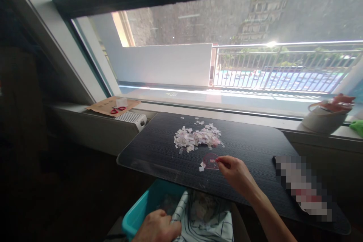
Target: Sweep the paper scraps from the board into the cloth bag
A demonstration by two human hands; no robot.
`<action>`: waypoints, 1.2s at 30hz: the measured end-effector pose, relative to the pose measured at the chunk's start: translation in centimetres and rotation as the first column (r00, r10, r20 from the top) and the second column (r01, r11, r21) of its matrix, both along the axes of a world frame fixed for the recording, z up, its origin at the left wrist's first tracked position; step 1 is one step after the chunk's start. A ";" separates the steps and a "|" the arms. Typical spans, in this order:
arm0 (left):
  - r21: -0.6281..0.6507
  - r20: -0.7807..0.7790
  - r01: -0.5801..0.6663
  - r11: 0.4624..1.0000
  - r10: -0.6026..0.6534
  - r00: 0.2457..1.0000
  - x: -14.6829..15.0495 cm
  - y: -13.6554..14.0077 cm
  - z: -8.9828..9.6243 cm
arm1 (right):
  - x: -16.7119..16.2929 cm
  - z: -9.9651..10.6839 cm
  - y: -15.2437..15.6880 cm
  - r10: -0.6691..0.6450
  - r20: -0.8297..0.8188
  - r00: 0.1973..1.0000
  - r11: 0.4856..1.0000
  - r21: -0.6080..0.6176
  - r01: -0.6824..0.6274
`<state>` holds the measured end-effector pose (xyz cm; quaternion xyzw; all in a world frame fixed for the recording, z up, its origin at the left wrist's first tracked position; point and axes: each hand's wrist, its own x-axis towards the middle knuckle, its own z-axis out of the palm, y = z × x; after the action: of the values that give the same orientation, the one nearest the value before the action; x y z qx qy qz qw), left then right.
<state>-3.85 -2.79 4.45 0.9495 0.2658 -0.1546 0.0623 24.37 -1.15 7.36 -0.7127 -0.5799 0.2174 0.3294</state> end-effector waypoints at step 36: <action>-0.039 0.029 -0.096 0.995 0.097 0.995 -0.9 0.3 1.4 | -2.1 0.5 0.1 0.114 -0.262 0.958 0.993 -0.008 -0.121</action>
<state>-4.72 -2.47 5.90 0.9364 0.3076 -0.1418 0.0918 22.31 -1.02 7.86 -0.6460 -0.5700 0.3354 0.3810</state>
